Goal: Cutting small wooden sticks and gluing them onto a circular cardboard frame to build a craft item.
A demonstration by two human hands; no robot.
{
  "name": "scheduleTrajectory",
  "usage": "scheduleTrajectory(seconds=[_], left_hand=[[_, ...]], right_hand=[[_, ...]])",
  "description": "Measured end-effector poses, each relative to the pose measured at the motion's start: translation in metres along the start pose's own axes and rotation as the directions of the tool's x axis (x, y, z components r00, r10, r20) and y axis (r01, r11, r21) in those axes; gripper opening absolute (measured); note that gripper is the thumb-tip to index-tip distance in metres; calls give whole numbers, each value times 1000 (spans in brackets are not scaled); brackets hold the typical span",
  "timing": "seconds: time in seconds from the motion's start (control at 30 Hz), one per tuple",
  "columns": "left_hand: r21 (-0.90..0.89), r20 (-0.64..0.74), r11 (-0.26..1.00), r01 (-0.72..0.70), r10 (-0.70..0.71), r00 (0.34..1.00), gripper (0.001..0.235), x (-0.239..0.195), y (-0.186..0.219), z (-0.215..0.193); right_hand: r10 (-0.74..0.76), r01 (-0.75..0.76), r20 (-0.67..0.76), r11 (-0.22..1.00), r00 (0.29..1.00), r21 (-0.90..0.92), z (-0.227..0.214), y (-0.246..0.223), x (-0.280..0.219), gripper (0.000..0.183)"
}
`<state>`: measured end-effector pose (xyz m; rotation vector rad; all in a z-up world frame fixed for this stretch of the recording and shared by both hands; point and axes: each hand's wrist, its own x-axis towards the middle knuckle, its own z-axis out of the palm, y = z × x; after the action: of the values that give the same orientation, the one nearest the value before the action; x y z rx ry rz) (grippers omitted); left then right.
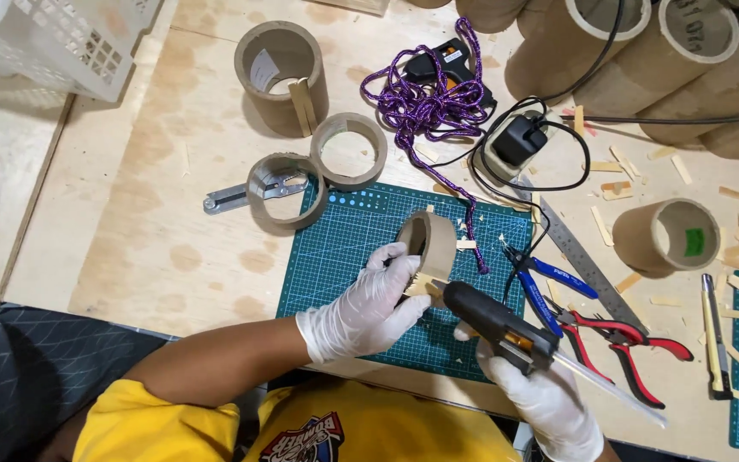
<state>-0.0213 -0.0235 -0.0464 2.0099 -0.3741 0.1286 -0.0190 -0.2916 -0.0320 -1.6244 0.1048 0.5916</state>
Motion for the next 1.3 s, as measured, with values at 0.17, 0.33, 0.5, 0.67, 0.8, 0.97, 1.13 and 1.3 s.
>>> scheduleTrajectory(seconds=[0.17,0.33,0.5,0.67,0.8,0.97,1.13,1.3], left_hand=[[-45,1,994,-103,104,995,35,1,0,-3],[-10,-36,987,-163,163,986,36,-1,-1,-3],[10,-62,983,-186,186,981,45,-4,-5,0],[59,-69,978,-198,202,977,52,-5,-8,3],[62,-81,978,-199,204,976,46,-6,-10,5],[129,-78,980,-154,165,983,40,-6,-12,8],[120,-88,981,-155,166,982,37,-6,-8,4],[187,-105,970,-156,178,978,43,-6,-13,8]], right_hand=[[78,-89,114,991,990,99,-26,51,9,36],[152,-338,343,735,927,587,-29,52,15,42],[-59,62,60,997,996,-40,-6,14,9,57],[-62,77,219,995,974,-63,-8,7,12,59],[-138,147,179,988,974,-42,1,-9,8,60],[-149,182,175,965,973,-188,7,-25,4,45],[-90,84,-17,973,996,-215,-6,4,4,53],[-88,80,-16,955,996,-286,-1,-6,4,49]])
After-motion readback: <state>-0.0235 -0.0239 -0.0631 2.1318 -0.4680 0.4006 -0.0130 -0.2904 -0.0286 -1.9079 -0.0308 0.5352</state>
